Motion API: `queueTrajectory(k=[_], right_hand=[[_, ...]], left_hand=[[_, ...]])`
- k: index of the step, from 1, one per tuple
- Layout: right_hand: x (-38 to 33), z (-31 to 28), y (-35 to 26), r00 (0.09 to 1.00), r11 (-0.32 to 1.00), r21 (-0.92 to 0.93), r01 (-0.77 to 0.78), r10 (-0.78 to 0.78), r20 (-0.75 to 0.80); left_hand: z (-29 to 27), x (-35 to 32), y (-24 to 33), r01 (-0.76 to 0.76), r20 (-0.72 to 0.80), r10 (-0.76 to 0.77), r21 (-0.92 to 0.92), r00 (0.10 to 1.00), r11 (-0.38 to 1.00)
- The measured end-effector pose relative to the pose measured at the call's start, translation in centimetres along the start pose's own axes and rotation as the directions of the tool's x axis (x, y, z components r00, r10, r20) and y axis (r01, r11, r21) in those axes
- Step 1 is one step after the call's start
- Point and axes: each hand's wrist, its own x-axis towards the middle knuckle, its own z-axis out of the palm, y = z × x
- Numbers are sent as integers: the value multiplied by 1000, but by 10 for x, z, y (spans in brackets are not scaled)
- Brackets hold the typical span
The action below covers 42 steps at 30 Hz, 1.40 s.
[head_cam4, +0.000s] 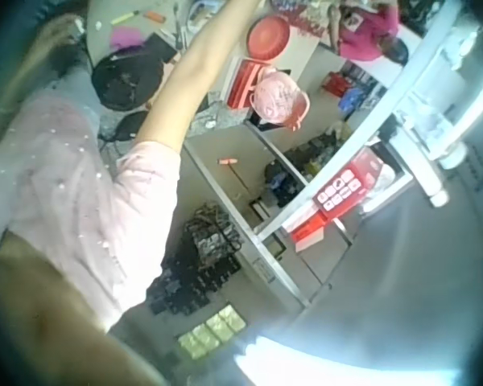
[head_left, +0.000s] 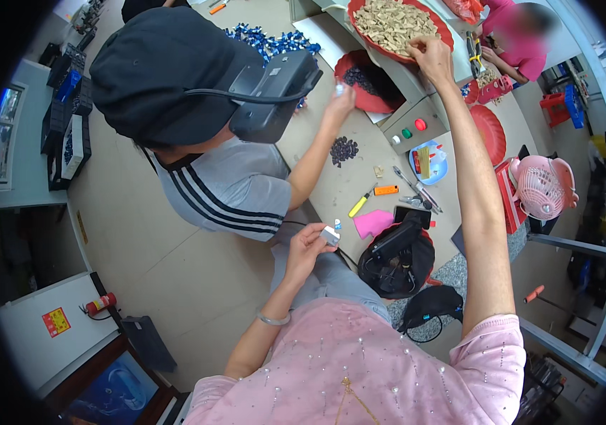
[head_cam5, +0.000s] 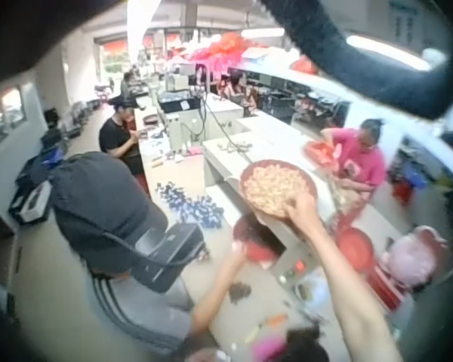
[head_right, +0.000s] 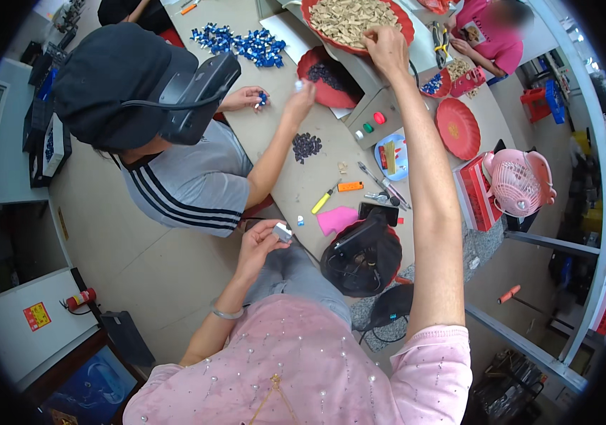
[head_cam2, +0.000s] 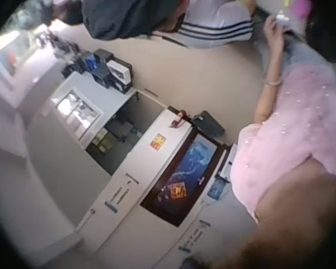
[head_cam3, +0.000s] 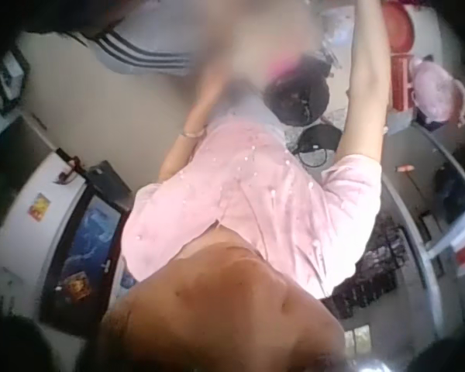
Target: Assembling small components into a plastic housing using hands and pliers.
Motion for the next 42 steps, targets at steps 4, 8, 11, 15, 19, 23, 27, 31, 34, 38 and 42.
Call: queueTrajectory(k=[4, 8, 11, 15, 19, 23, 27, 31, 34, 38, 42], right_hand=[[7, 6, -2, 996, 992, -104, 67, -60, 64], [6, 7, -9, 990, 998, -56, 32, -39, -135], [7, -3, -2, 960, 985, 84, 150, -125, -252], [-26, -59, -24, 986, 73, 994, -76, 156, 64], [-132, -68, -62, 868, 706, 705, -74, 394, -303], [-285, -43, -74, 634, 70, 808, -585, 660, 402], [-385, -2, -110, 242, -356, 515, -780, 587, 772], [-418, 32, -119, 225, -287, 454, -843, 579, 783], [-417, 54, -128, 184, -273, 467, -841, 667, 722], [-418, 86, -120, 271, -162, 501, -850, 682, 680], [-415, 105, -102, 575, 487, 314, -815, 744, 339]], left_hand=[[2, 2, 9, 24, 49, -24, -1, 999, 1000], [0, 3, 2, 125, 111, -102, -219, 989, 968], [4, 9, -5, 202, 123, -172, -313, 977, 928], [13, 26, -9, 213, 31, -211, -160, 977, 964], [18, 40, -13, 192, -13, -193, -53, 981, 980], [26, 57, -28, 176, 36, -173, -80, 984, 981], [6, 75, -72, 237, 101, -227, -102, 969, 966], [7, 89, -103, 92, -18, -92, 382, 996, 919], [-12, 99, -119, -11, -1, 13, 498, 1000, 867], [-9, 114, -115, -6, -91, 78, 614, 993, 789], [-15, 132, -127, 84, -257, 157, 728, 953, 681]])
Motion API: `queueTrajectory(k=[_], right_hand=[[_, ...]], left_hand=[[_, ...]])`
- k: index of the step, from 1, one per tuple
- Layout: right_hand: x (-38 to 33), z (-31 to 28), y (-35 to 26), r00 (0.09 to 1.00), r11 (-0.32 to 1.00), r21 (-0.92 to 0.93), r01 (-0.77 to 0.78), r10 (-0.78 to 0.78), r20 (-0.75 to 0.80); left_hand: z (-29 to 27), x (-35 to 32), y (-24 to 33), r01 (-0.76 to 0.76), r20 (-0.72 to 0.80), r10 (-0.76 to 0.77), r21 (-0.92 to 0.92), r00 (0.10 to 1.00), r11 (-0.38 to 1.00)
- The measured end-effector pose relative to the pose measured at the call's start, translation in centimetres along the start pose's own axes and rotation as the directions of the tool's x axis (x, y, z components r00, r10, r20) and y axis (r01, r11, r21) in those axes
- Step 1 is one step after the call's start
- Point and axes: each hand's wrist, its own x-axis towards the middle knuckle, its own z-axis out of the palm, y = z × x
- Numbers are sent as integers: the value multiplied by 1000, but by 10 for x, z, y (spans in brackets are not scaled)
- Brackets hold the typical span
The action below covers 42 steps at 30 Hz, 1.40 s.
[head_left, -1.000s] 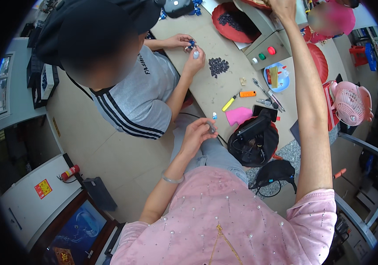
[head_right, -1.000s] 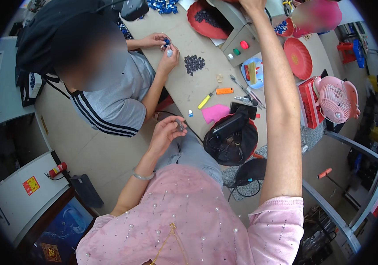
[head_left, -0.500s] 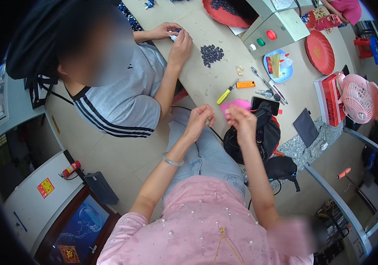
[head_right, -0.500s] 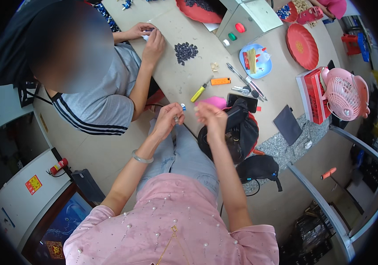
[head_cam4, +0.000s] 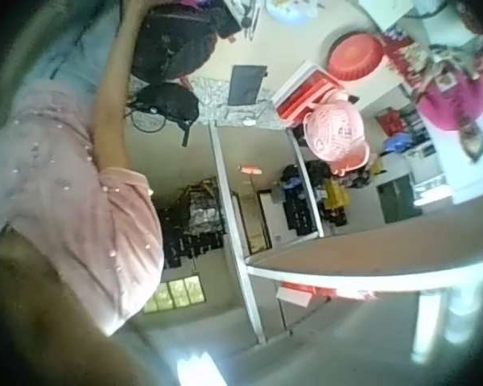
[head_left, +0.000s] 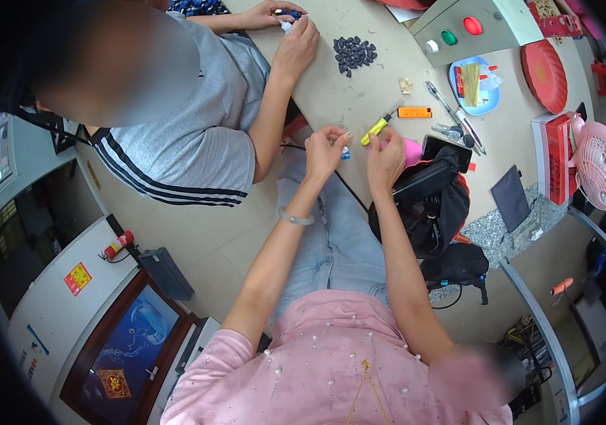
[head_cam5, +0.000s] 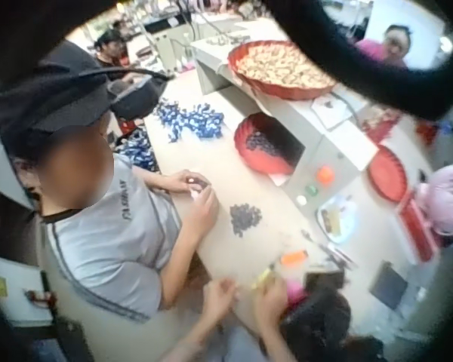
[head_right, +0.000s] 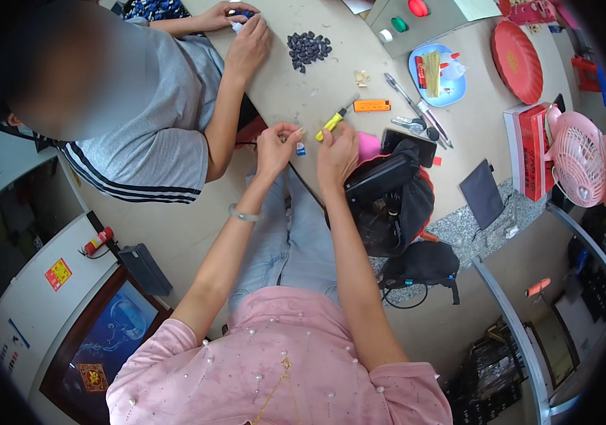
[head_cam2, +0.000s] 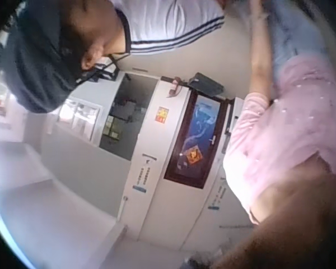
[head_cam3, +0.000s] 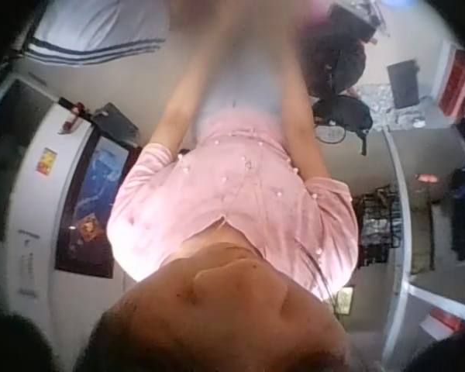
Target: Assembling small components into a plastic housing using hands and pliers.
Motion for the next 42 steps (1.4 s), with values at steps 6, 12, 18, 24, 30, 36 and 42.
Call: queueTrajectory(k=[6, 12, 18, 24, 30, 36, 42], right_hand=[[25, 10, -13, 998, 860, -505, 68, -67, 20], [6, -34, -12, 972, 988, -132, -80, 107, 211], [-45, -46, -9, 952, 932, -252, 262, -207, 223], [-38, -42, -7, 934, 915, -278, 293, -213, 286], [-29, -33, -4, 926, 904, -294, 310, -216, 309], [-28, -37, -13, 889, 807, -401, 434, -311, 336], [-24, -36, -19, 899, 820, -404, 406, -280, 337]], left_hand=[[14, 11, 2, -105, 26, 103, 86, 994, 991], [6, 6, -4, -202, -28, 217, 268, 976, 942], [19, 8, -13, -309, -155, 326, 125, 933, 943], [20, 15, -14, -312, -128, 349, 246, 928, 918], [16, 18, -12, -360, -137, 402, 254, 905, 898], [13, 18, -11, -335, -132, 374, 247, 918, 909], [14, 18, -12, -332, -135, 370, 239, 919, 913]])
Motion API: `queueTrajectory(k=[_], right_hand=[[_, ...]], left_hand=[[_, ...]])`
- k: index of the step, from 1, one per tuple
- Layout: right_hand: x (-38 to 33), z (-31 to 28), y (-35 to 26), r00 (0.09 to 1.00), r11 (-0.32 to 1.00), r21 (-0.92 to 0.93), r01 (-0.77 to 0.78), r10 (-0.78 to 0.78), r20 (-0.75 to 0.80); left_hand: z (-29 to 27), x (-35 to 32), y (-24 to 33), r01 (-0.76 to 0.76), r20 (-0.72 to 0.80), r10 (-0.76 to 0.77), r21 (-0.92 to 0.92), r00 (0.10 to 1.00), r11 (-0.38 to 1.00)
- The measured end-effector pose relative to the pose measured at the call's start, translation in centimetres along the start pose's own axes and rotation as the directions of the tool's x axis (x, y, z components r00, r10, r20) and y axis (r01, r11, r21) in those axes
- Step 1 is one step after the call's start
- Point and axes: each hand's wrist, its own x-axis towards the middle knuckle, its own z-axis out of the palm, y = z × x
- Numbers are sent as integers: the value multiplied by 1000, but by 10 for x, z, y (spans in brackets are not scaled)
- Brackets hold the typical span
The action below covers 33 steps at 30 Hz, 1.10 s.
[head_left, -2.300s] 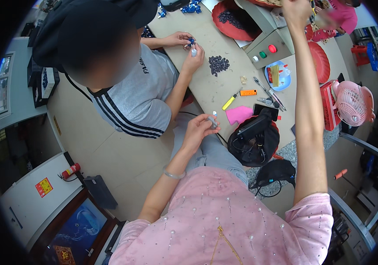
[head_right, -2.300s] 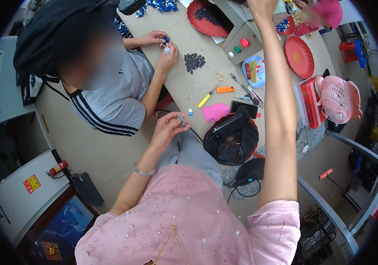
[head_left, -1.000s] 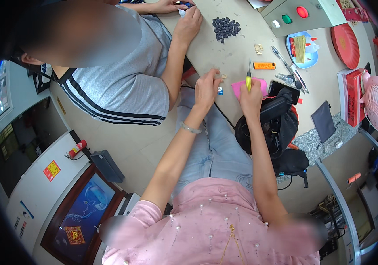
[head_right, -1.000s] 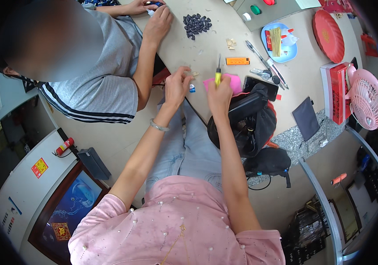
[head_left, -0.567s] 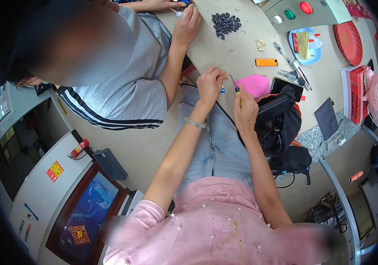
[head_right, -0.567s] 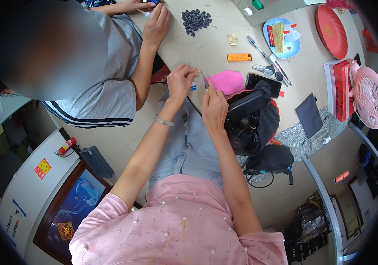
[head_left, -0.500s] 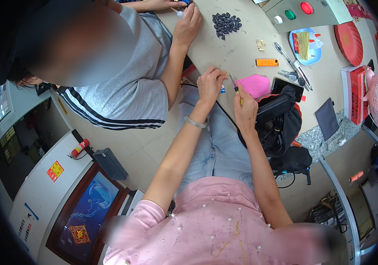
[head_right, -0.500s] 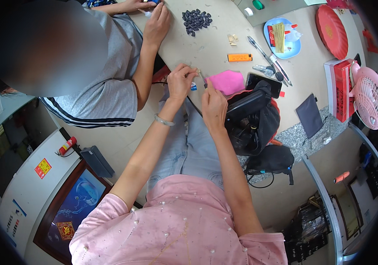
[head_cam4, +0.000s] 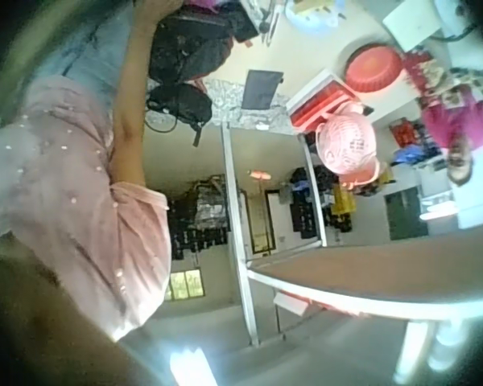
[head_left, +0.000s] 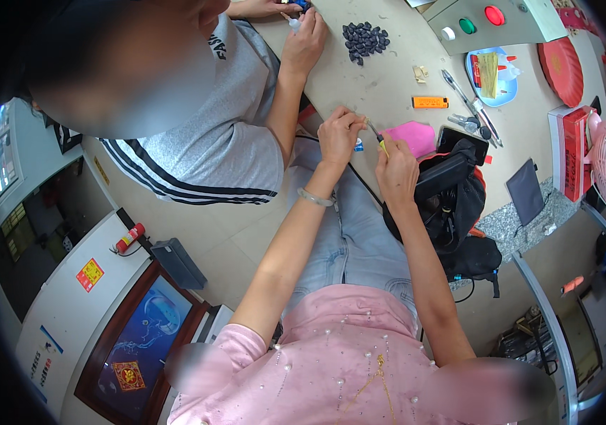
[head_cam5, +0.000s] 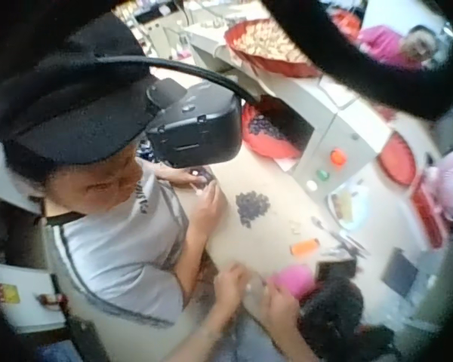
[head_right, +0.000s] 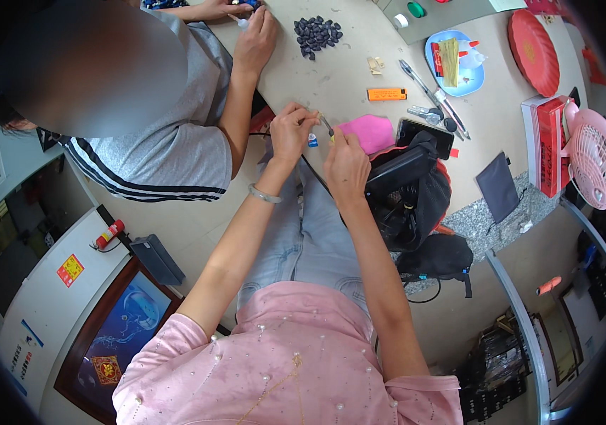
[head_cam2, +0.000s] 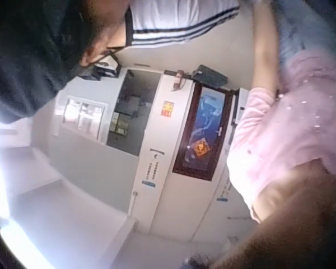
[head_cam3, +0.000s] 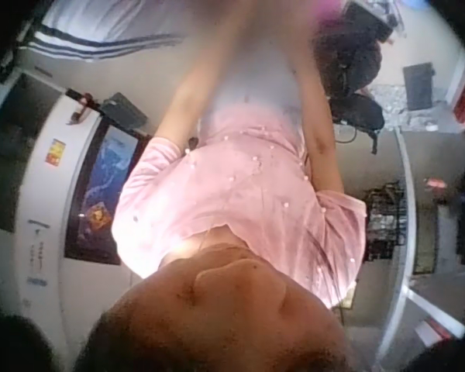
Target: Assembling small components into a plastic housing using hands and pliers.
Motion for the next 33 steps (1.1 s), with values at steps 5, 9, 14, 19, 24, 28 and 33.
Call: queueTrajectory(k=[5, 9, 14, 19, 24, 28, 33], right_hand=[[16, -11, -11, 994, 998, 3, -68, 67, 91], [38, -18, -11, 983, 997, -72, -2, 15, 184], [51, -24, -4, 954, 986, -122, 116, -77, 289], [56, -26, 4, 918, 930, -213, 301, -221, 330], [79, -41, 7, 810, 819, -261, 511, -357, 464], [89, -42, 12, 769, 772, -273, 574, -393, 504], [102, -40, 23, 642, 664, -204, 720, -525, 559]], left_hand=[[-1, 1, 0, 37, 38, -37, 4, 999, 999], [0, 1, 0, 35, 48, -34, -17, 998, 999], [-2, 2, -3, -16, 52, 15, 17, 999, 1000], [-2, 4, 0, -18, 48, 18, -2, 999, 1000], [-3, 5, -2, -39, 42, 39, -3, 998, 999], [-2, 5, -2, -40, 51, 39, 4, 998, 999], [-1, 7, -3, -45, 69, 44, 15, 997, 999]])
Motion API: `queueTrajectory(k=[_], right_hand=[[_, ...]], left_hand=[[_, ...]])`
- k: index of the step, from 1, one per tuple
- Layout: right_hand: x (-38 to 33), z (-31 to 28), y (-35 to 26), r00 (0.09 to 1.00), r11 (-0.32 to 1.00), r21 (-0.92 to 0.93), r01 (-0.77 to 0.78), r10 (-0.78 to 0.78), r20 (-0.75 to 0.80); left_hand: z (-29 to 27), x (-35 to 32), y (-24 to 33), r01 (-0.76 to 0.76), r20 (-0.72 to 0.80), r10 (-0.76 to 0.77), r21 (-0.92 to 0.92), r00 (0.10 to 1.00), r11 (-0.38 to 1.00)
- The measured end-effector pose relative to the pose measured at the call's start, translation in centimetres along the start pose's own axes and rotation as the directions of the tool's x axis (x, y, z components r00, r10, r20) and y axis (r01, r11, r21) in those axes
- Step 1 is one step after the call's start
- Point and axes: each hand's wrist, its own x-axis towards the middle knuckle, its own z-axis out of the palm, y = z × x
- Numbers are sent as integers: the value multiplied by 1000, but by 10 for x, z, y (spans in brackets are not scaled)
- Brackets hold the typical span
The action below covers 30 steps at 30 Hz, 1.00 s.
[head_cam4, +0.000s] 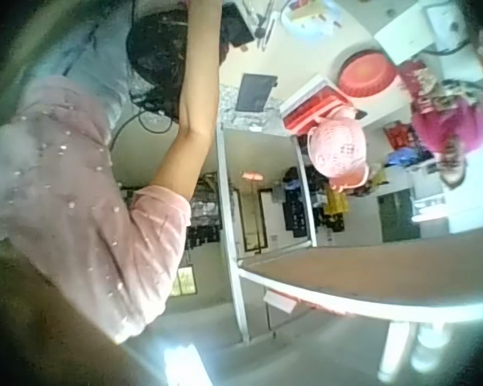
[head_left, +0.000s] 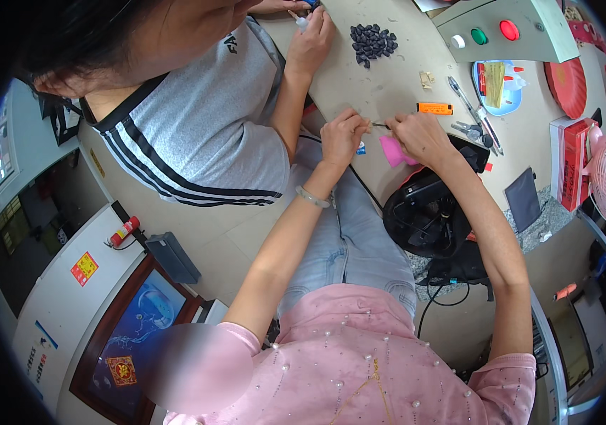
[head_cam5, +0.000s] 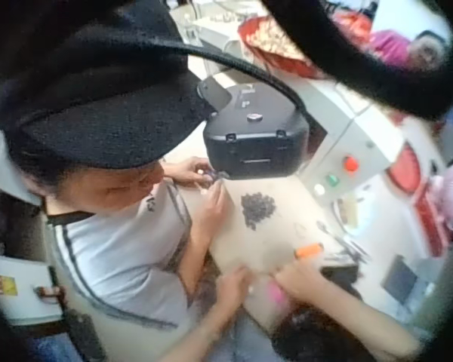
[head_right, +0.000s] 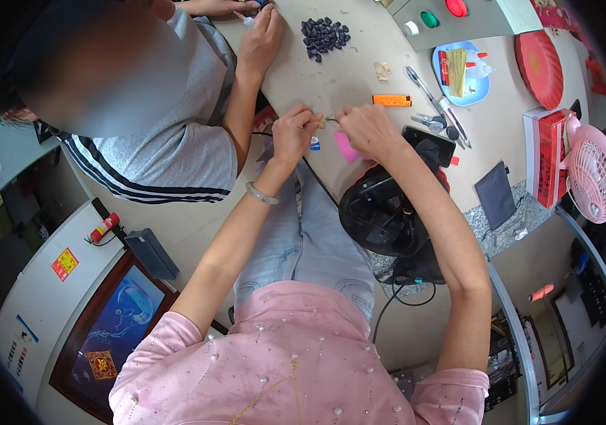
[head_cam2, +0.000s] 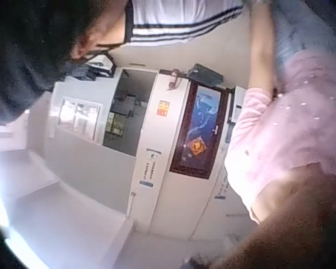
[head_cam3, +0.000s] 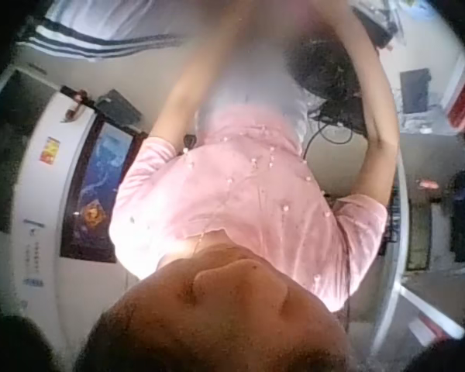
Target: Assembling small components into a plastic housing using hands and pliers.
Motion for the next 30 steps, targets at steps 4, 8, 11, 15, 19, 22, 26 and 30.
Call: queueTrajectory(k=[4, 8, 11, 15, 19, 22, 26, 30], right_hand=[[-4, 2, -1, 1000, 999, -36, 14, -15, -15], [0, -3, -4, 999, 997, -74, 38, -41, -31], [4, -3, -2, 999, 998, -52, 24, -26, -24], [4, -3, -2, 999, 999, -35, 15, -16, -33], [10, -8, -3, 1000, 999, -33, 18, -18, -3], [6, -7, -12, 1000, 998, -57, 12, -13, -10], [1, -1, -13, 999, 997, -55, -50, 49, -16], [-6, 9, -10, 990, 982, 148, -115, 126, -66]], left_hand=[[-1, -1, 0, 0, 8, 0, 8, 1000, 1000], [-1, 1, -2, -26, -5, 26, 0, 1000, 1000], [-2, 1, -3, -27, 12, 27, -3, 1000, 1000], [0, 2, 0, -25, 2, 25, -6, 1000, 1000], [-1, 2, -1, -25, 0, 25, -11, 1000, 1000], [-1, 0, -1, -21, -21, 21, -13, 1000, 1000], [1, 1, -1, -49, -40, 48, -10, 998, 999], [0, 2, 1, -51, -30, 51, 13, 998, 999]])
